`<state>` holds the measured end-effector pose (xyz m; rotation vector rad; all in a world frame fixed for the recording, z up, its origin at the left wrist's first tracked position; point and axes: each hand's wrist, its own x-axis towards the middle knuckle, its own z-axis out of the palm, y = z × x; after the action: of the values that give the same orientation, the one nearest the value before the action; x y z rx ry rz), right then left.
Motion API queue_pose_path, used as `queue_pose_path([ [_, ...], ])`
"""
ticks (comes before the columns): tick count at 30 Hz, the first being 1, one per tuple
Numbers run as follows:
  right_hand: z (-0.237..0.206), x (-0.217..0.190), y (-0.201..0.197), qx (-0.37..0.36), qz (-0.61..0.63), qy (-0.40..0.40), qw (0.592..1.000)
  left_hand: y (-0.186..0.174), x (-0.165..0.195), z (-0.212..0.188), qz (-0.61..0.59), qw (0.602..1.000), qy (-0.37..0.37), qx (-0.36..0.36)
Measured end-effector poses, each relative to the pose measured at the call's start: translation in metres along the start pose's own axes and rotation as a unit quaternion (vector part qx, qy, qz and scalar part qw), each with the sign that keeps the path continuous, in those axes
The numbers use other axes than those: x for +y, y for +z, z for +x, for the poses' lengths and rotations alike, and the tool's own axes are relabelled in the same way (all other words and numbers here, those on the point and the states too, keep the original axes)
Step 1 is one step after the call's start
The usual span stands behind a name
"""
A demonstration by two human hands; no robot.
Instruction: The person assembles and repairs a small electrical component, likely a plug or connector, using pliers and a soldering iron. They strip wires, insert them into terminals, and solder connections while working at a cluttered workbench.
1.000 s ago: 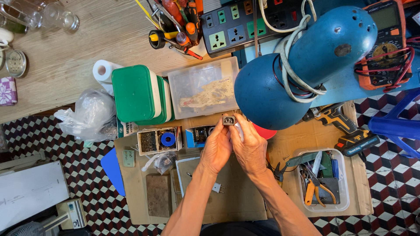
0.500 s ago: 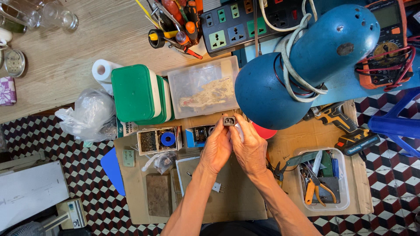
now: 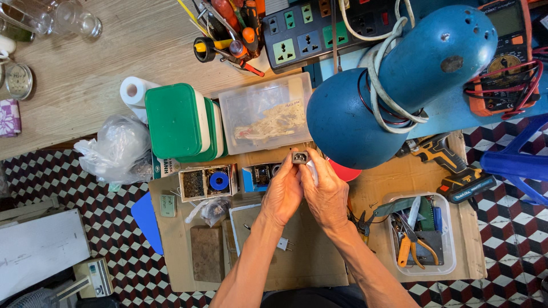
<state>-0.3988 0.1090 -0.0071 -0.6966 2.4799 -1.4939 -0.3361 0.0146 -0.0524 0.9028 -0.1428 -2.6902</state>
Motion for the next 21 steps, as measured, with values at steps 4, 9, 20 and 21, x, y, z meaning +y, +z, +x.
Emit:
queue_pose_path([
  [4,-0.0003,-0.0009,-0.0012,0.002,-0.006,-0.008,1.000,0.0028,-0.0004,-0.0006,-0.013,1.000,-0.009,-0.005],
  [9,-0.0016,-0.0026,-0.0038,-0.002,-0.009,-0.004,1.000,0.0063,-0.0019,-0.0014,-0.007,1.000,-0.013,0.004],
  [20,-0.0065,-0.0001,-0.0024,-0.014,-0.009,0.000,1.000,0.0081,-0.0014,-0.0041,0.029,1.000,-0.005,0.012],
  [21,-0.0071,0.0005,-0.0021,-0.013,-0.008,0.000,1.000,0.0078,-0.0012,-0.0046,0.032,0.999,-0.005,0.015],
])
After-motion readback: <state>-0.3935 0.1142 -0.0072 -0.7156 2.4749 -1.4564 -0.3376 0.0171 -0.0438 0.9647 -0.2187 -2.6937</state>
